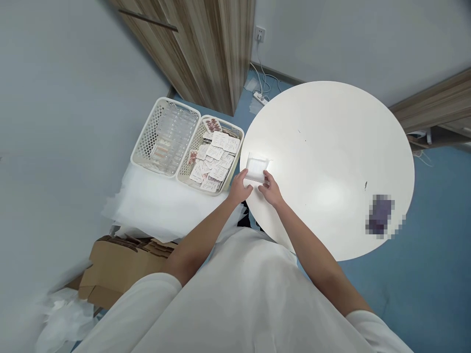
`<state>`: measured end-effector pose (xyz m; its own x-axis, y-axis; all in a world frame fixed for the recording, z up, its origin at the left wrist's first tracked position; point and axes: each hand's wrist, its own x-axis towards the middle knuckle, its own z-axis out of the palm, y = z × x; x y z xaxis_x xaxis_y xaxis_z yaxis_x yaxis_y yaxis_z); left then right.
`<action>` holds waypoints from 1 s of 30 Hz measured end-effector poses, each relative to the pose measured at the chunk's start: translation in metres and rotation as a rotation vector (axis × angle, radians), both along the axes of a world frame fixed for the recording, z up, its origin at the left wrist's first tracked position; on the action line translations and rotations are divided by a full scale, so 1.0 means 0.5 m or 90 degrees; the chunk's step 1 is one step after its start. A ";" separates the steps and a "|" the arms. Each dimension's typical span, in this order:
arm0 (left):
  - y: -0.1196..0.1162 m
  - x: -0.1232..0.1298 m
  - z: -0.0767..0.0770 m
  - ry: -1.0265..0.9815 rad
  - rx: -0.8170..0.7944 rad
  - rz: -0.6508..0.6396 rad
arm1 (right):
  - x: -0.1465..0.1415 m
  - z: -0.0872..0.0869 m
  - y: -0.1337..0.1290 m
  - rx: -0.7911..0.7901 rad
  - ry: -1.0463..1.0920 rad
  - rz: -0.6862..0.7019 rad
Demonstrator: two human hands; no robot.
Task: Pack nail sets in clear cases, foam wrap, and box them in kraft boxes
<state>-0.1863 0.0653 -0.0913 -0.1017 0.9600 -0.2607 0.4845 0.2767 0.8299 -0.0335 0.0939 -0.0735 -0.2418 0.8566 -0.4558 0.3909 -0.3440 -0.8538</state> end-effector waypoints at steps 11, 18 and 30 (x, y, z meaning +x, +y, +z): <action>-0.026 0.011 0.011 0.015 0.036 0.017 | 0.032 0.022 -0.024 0.012 0.010 0.015; -0.118 0.031 0.044 0.037 0.031 0.075 | 0.119 0.046 -0.072 0.024 -0.002 0.029; -0.329 0.090 0.113 0.099 -0.007 0.194 | 0.136 0.041 -0.138 0.031 0.054 0.171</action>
<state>-0.1413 -0.0991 -0.0348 -0.4222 0.8768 -0.2300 0.4983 0.4365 0.7491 0.0347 0.0249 -0.0532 -0.4983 0.7773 -0.3841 0.3885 -0.1958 -0.9004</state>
